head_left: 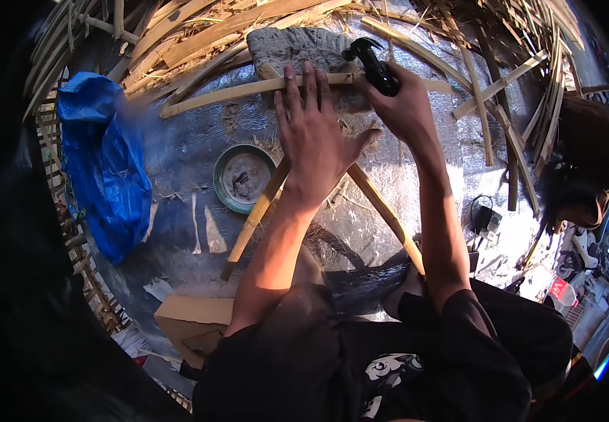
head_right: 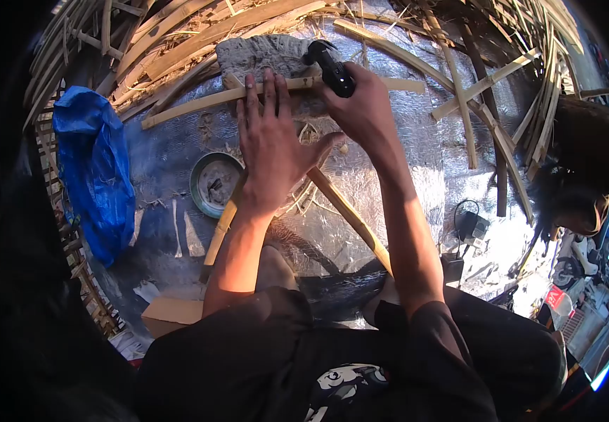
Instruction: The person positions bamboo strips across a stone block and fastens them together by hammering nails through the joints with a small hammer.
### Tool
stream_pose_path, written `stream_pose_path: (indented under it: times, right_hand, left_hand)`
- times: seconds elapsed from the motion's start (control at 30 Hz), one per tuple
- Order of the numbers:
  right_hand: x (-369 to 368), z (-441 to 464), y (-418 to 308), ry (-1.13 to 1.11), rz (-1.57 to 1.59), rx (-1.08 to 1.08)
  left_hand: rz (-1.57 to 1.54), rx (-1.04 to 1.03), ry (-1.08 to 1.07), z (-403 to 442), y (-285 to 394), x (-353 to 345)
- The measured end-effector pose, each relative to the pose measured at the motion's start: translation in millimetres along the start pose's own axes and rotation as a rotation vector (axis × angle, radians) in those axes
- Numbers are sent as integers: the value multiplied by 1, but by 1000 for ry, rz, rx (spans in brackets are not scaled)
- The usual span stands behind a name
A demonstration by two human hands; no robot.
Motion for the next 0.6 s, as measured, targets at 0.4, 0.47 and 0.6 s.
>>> stream_pose_path:
  times: [0.4, 0.47, 0.6]
  right_hand:
    - [26, -57, -39, 182, 96, 159]
    - [18, -55, -36, 159, 92, 140]
    - [8, -33, -14, 109, 32, 89]
  left_hand:
    - [14, 55, 10, 1, -5, -5]
    - [4, 40, 11, 1, -6, -2]
    - [-3, 20, 17, 2, -5, 3]
Point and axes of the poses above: each hand's wrist, its own z-axis towards the middle knuckle, its own x-axis out of the back of the hand, y = z × x, the point moved 2 cm from there along z, towards the middle knuckle, and after that the axes turned 7 degrees about y, right-handed, at the moved point
